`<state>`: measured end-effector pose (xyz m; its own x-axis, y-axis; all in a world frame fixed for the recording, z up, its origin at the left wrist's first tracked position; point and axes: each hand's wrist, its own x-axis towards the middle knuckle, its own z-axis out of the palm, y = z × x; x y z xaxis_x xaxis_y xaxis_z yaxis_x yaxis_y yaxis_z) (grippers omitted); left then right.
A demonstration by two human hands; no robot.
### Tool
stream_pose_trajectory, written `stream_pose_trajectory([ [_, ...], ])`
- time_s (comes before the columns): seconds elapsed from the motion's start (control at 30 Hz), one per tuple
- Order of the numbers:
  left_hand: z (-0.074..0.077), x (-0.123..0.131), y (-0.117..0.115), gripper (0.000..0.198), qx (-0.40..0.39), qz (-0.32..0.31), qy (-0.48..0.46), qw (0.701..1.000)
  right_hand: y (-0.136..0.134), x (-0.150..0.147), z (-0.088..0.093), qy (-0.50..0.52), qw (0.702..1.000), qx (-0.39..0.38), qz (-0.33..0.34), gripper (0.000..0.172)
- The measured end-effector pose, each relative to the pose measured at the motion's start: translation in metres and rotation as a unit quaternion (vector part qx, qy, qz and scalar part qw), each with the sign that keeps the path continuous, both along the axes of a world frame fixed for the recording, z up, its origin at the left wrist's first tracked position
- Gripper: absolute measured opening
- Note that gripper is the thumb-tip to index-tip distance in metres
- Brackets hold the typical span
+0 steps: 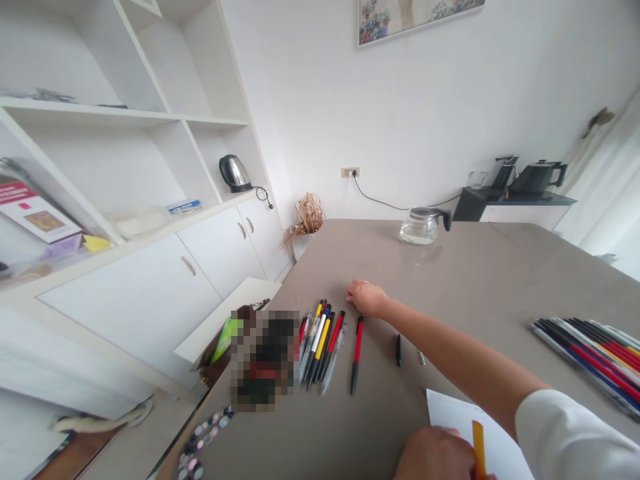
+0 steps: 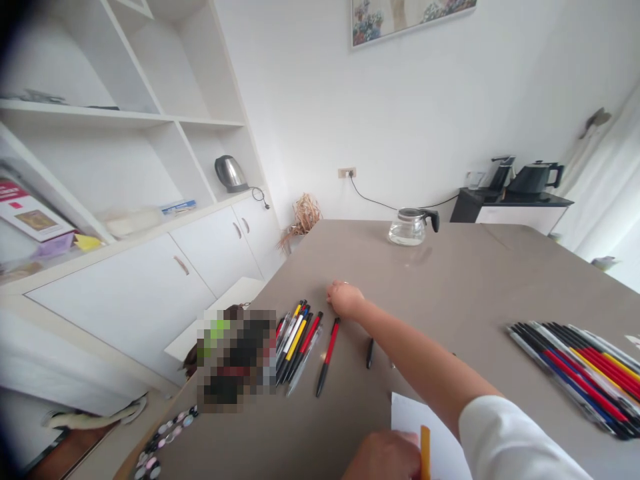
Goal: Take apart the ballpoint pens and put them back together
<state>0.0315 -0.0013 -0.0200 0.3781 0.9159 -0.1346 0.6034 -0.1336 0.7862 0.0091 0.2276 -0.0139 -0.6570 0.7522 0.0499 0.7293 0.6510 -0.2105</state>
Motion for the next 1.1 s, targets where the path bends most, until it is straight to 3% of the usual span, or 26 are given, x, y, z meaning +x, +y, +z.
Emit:
stream_pose_trajectory([
  [0.13,0.022,-0.002,-0.005,0.021,0.002,0.004,0.044,0.999,-0.015,0.044,0.016,0.026,0.998,0.013,-0.053,0.019],
  [0.3,0.033,0.002,-0.010,0.018,0.056,0.000,0.070,0.996,-0.056,0.155,0.045,0.069,0.976,0.052,-0.200,0.026],
  [0.4,0.032,0.004,-0.012,0.021,0.089,-0.008,0.058,0.994,-0.091,0.217,0.043,0.071,0.953,0.058,-0.289,0.026],
  [0.5,0.031,0.005,-0.015,0.022,0.104,-0.009,0.058,0.993,-0.119,0.253,0.026,0.067,0.935,0.056,-0.345,0.024],
  [0.67,0.030,0.006,-0.017,0.026,0.128,-0.006,0.081,0.988,-0.135,0.261,-0.007,0.057,0.922,0.053,-0.379,0.021],
  [0.77,0.029,0.008,-0.017,0.027,0.129,-0.002,0.089,0.988,-0.135,0.257,-0.014,0.061,0.917,0.052,-0.392,0.021],
  [0.87,0.029,0.009,-0.017,0.028,0.129,-0.006,0.086,0.988,-0.136,0.258,-0.010,0.083,0.911,0.053,-0.400,0.026],
  [1.0,0.029,0.009,-0.017,0.027,0.119,-0.010,0.076,0.990,-0.150,0.256,0.010,0.128,0.906,0.060,-0.398,0.037],
  [1.1,0.031,0.010,-0.017,0.028,0.111,-0.008,0.068,0.992,-0.175,0.241,0.027,0.208,0.919,0.016,-0.335,0.037],
])
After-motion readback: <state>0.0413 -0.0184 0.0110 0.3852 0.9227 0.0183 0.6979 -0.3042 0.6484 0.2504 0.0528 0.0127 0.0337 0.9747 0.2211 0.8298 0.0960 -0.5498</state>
